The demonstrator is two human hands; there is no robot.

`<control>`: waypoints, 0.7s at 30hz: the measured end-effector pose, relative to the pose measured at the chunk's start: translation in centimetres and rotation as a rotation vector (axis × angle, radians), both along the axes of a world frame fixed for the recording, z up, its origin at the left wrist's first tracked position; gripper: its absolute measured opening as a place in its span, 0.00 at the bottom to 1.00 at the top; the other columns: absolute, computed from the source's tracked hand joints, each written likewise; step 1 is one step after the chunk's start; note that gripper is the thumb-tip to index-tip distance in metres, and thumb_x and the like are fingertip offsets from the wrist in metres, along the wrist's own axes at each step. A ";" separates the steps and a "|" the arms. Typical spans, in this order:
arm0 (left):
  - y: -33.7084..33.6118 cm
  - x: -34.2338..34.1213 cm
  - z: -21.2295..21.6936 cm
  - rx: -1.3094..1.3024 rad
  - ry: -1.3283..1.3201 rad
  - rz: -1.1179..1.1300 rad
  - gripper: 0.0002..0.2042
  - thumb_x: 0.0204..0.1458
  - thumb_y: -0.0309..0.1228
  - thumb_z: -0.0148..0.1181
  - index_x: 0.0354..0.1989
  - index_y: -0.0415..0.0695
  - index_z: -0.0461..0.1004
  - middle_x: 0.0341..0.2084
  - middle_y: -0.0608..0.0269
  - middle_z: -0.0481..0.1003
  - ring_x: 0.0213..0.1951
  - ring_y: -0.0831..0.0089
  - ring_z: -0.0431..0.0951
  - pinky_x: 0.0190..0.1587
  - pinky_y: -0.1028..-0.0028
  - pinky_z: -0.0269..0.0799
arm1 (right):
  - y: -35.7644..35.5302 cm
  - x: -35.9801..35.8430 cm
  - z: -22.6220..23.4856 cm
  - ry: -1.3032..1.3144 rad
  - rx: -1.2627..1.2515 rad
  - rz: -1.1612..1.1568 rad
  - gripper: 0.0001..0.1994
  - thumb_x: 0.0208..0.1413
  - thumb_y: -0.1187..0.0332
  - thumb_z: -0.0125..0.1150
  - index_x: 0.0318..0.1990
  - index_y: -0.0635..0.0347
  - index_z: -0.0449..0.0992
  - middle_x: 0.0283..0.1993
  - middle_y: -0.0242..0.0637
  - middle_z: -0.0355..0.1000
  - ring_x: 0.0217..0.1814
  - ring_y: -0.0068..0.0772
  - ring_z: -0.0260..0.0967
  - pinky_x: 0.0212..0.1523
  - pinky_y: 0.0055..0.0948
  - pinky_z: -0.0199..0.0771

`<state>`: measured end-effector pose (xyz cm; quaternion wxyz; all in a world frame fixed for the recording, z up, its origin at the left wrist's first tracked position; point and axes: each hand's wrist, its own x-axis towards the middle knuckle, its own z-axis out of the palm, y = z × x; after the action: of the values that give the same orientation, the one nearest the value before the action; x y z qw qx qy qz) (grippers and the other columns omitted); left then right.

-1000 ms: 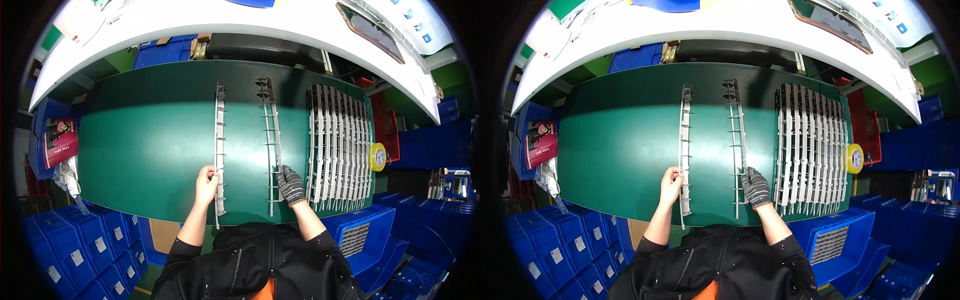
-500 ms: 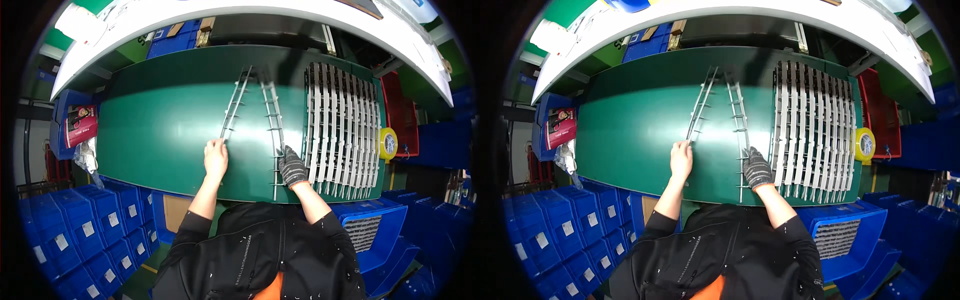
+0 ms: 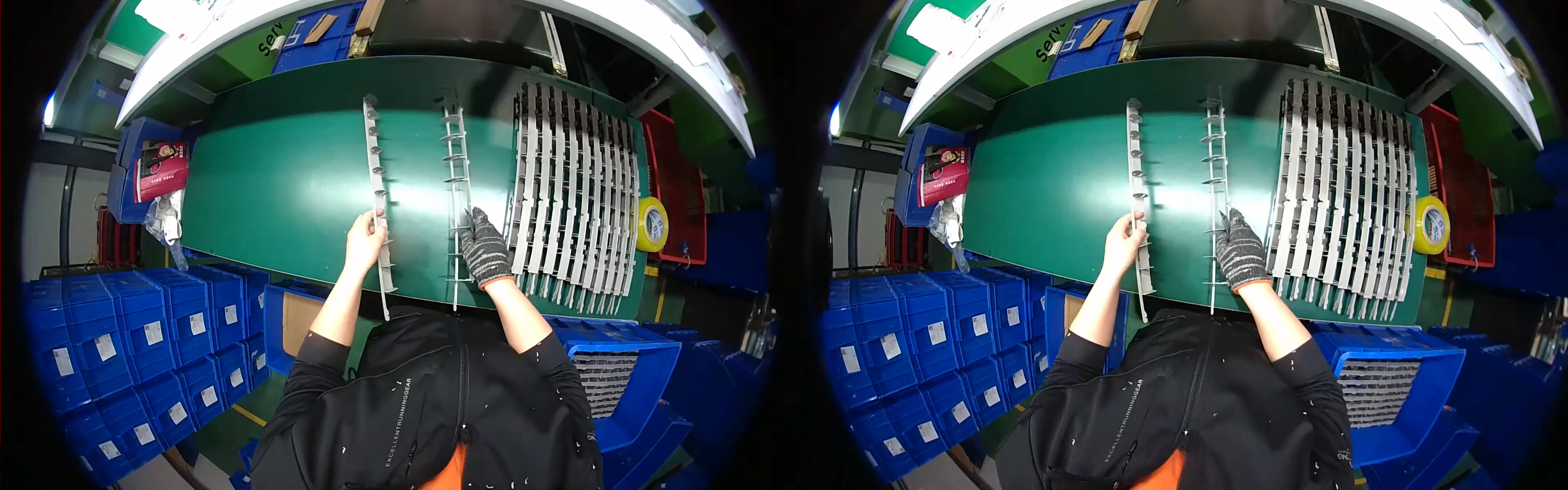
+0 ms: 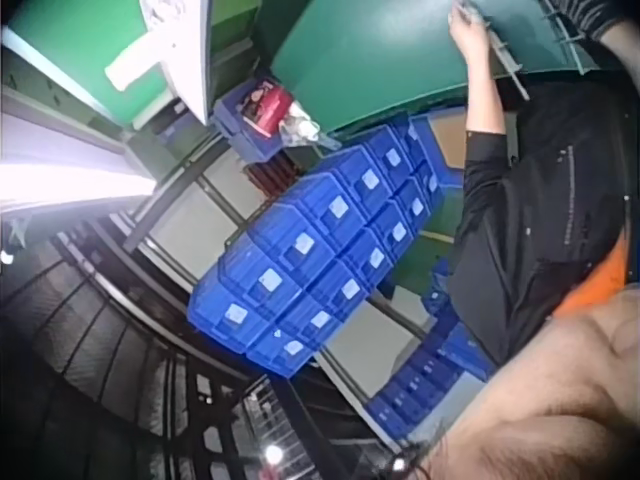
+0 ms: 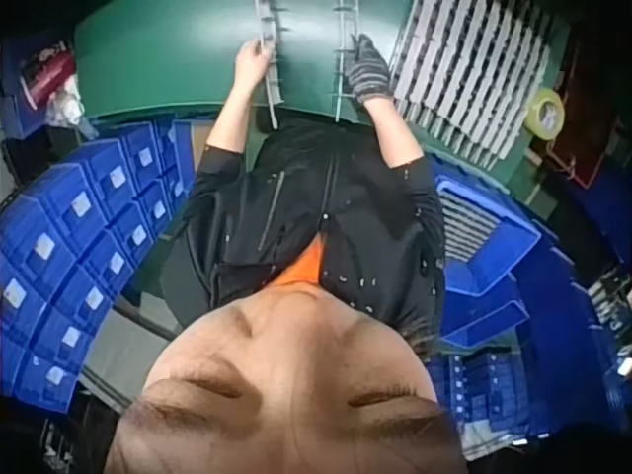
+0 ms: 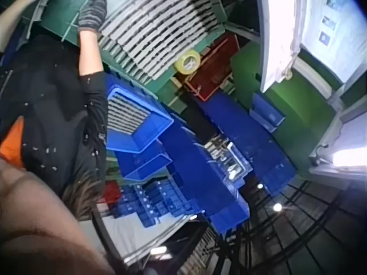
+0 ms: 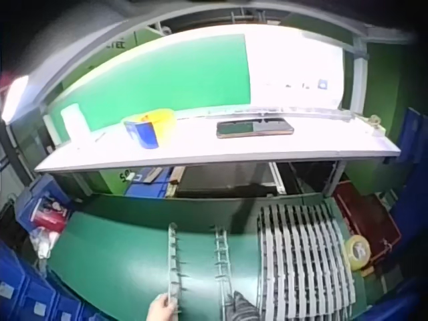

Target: The person trims excess material from plastic parts using a small handheld blade and sets them on the table.

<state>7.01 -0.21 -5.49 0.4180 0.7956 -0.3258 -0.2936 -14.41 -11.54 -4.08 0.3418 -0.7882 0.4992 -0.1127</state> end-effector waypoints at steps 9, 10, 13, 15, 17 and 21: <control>9.1 6.5 0.2 -0.293 -0.002 0.360 0.15 0.48 0.24 0.55 0.46 0.41 0.68 0.23 0.67 0.73 0.21 0.86 0.67 0.23 0.86 0.60 | 0.4 5.2 -0.4 0.351 0.021 0.277 0.15 0.52 0.64 0.46 0.42 0.64 0.70 0.33 0.50 0.71 0.36 0.47 0.70 0.38 0.39 0.69; 10.9 7.3 0.4 -0.293 -0.011 0.428 0.15 0.48 0.24 0.55 0.46 0.41 0.68 0.23 0.67 0.73 0.22 0.87 0.67 0.23 0.86 0.59 | 1.0 6.8 -0.1 0.341 0.081 0.354 0.12 0.50 0.66 0.47 0.40 0.62 0.71 0.30 0.48 0.72 0.34 0.48 0.71 0.36 0.40 0.70; 15.0 8.8 1.8 -0.309 -0.055 0.612 0.15 0.49 0.25 0.55 0.47 0.39 0.67 0.25 0.65 0.74 0.23 0.87 0.68 0.24 0.86 0.59 | 4.0 12.1 1.2 0.399 0.432 0.655 0.11 0.50 0.65 0.48 0.37 0.61 0.73 0.30 0.46 0.73 0.33 0.43 0.73 0.32 0.39 0.71; 17.7 9.6 2.4 -0.301 -0.157 0.695 0.14 0.50 0.25 0.54 0.47 0.39 0.68 0.28 0.64 0.74 0.25 0.86 0.69 0.27 0.86 0.62 | 8.2 14.6 0.3 0.400 0.208 0.977 0.11 0.48 0.67 0.49 0.38 0.58 0.74 0.33 0.45 0.73 0.36 0.44 0.72 0.35 0.41 0.71; 19.4 10.1 3.1 -0.333 -0.298 0.745 0.14 0.51 0.25 0.53 0.47 0.39 0.68 0.33 0.63 0.73 0.28 0.84 0.71 0.31 0.85 0.66 | 11.4 15.6 1.1 0.422 0.094 1.186 0.12 0.44 0.68 0.51 0.36 0.57 0.76 0.34 0.44 0.74 0.37 0.45 0.72 0.35 0.41 0.72; 19.1 10.0 5.1 -0.340 -0.322 0.783 0.13 0.49 0.20 0.52 0.45 0.38 0.70 0.43 0.62 0.66 0.34 0.78 0.71 0.37 0.81 0.68 | 10.2 15.3 2.6 0.402 0.089 1.235 0.12 0.44 0.65 0.53 0.37 0.58 0.74 0.34 0.44 0.73 0.37 0.45 0.72 0.34 0.41 0.71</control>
<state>16.97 18.88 -0.38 0.5660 0.8146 -0.1048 0.0715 0.89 -1.32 -1.51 0.2760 -0.9208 0.0129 0.2751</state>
